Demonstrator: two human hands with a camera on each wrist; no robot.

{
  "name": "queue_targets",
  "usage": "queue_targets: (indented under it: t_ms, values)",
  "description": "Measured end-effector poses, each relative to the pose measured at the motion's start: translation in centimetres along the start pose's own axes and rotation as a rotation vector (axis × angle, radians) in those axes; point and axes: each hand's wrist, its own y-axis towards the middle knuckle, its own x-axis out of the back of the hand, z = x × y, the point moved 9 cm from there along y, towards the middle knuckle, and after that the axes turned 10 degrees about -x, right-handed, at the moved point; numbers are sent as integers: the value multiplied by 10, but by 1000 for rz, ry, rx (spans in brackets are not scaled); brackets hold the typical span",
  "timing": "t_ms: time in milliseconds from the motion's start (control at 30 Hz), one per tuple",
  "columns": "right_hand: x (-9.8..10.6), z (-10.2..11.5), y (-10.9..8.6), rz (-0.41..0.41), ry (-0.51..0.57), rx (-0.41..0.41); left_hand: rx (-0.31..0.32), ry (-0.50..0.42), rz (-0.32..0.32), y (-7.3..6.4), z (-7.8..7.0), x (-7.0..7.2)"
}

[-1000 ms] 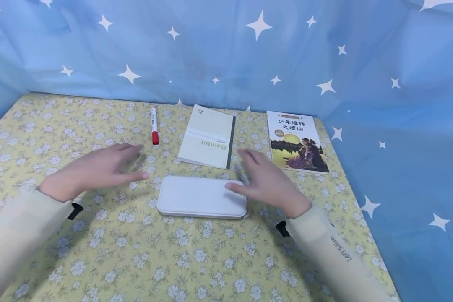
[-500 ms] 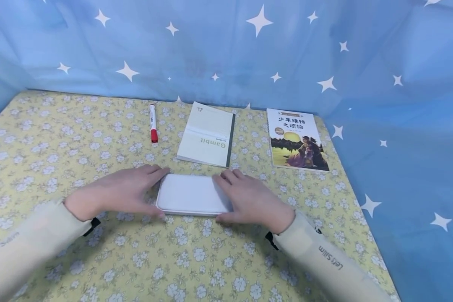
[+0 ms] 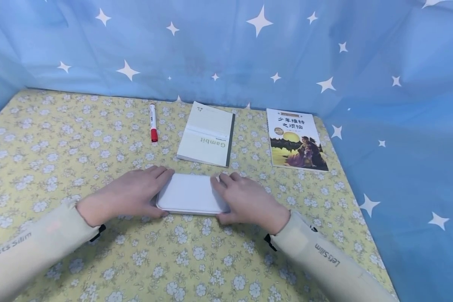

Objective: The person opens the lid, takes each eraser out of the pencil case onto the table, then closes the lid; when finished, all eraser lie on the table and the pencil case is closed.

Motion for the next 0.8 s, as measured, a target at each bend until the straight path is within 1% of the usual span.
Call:
queue_targets:
  t_ms: [167, 333, 433, 667, 800]
  values:
    - [2, 2, -5, -68, -32, 48, -23, 51, -22, 1, -3, 1]
    - [5, 1, -7, -106, -25, 73, -33, 57, -39, 2, -3, 2]
    - [5, -1, -7, -97, -18, 75, -24, 56, -38, 1, -2, 1]
    - [9, -8, -8, -50, 118, 65, -13, 32, -37, 0, 0, 2]
    - [10, -10, -8, -45, 139, 61, -2, 1, -29, 0, 2, 1]
